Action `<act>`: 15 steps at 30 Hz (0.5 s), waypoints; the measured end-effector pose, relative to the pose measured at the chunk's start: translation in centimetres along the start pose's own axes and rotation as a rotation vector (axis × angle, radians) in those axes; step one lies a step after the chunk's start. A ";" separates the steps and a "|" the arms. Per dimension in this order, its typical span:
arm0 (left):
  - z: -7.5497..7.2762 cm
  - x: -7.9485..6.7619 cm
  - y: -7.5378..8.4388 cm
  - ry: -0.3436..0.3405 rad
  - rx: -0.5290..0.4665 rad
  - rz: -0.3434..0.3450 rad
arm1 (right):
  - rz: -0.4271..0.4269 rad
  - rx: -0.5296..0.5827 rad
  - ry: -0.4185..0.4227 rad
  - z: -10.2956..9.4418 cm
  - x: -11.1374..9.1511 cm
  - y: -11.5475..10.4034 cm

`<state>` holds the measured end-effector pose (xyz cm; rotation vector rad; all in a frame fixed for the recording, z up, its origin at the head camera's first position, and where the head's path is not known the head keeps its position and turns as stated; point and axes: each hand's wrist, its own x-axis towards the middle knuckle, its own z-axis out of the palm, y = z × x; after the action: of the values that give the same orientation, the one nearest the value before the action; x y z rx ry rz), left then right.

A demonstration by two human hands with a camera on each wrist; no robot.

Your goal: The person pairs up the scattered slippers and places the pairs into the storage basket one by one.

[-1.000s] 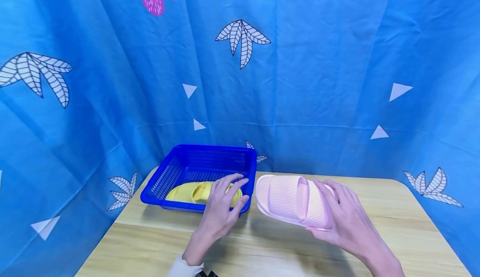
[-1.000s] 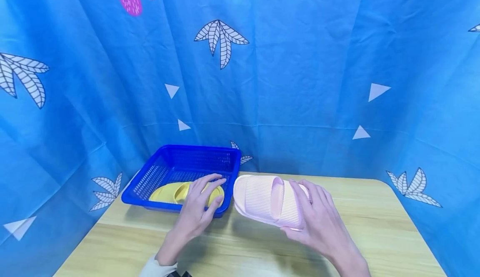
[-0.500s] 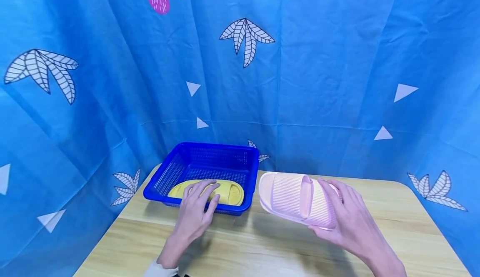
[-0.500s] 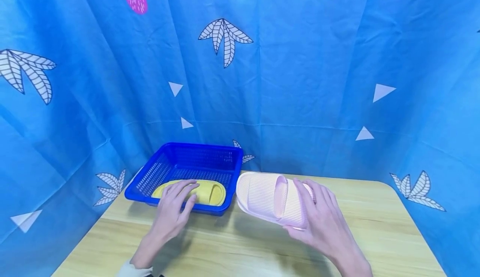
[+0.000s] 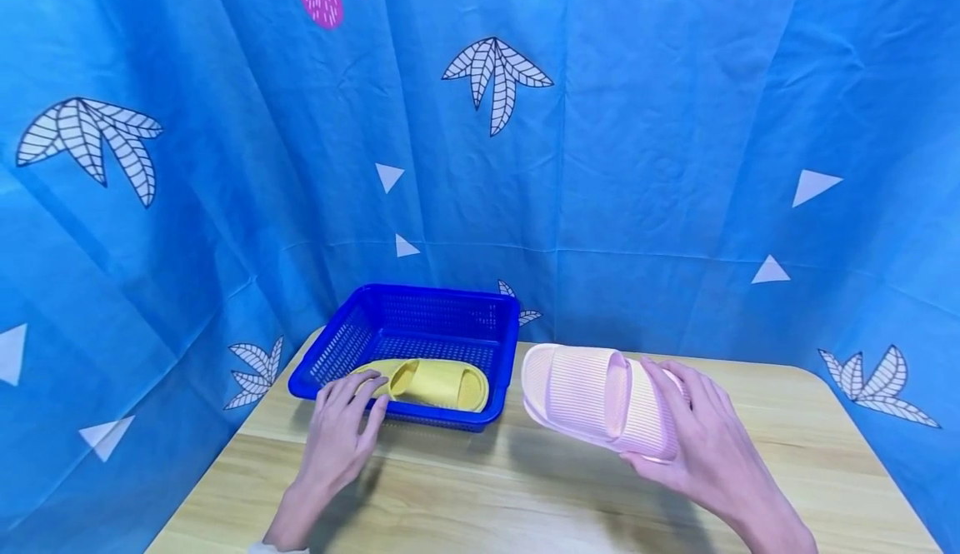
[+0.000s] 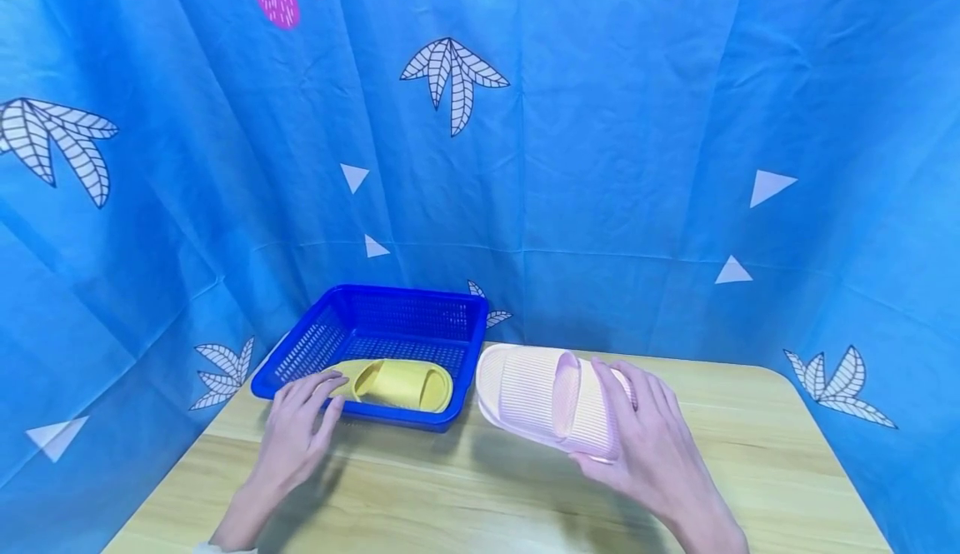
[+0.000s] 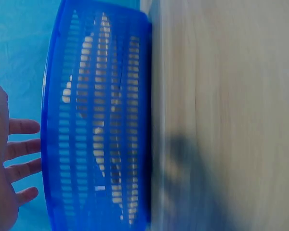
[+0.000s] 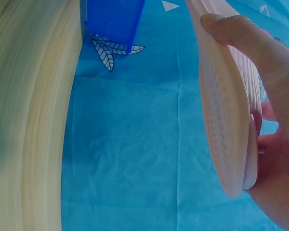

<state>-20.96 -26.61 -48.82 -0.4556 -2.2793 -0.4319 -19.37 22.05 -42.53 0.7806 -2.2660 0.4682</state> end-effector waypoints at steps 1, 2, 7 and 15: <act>-0.1 -0.1 -0.3 0.002 0.003 -0.003 | 0.001 -0.005 -0.002 0.0 0.0 0.0; -0.2 -0.2 -0.7 0.003 0.009 -0.004 | 0.002 -0.007 -0.001 0.0 0.0 0.0; -0.6 -0.5 -2.2 -0.002 0.034 -0.006 | 0.002 -0.015 0.001 0.1 -0.1 -0.1; -0.6 -1.2 -4.0 -0.012 0.031 -0.015 | 0.009 0.027 -0.010 0.1 0.0 0.1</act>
<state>-21.59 -30.64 -50.02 -0.4273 -2.2987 -0.4018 -19.48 22.13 -42.64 0.7878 -2.2776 0.5012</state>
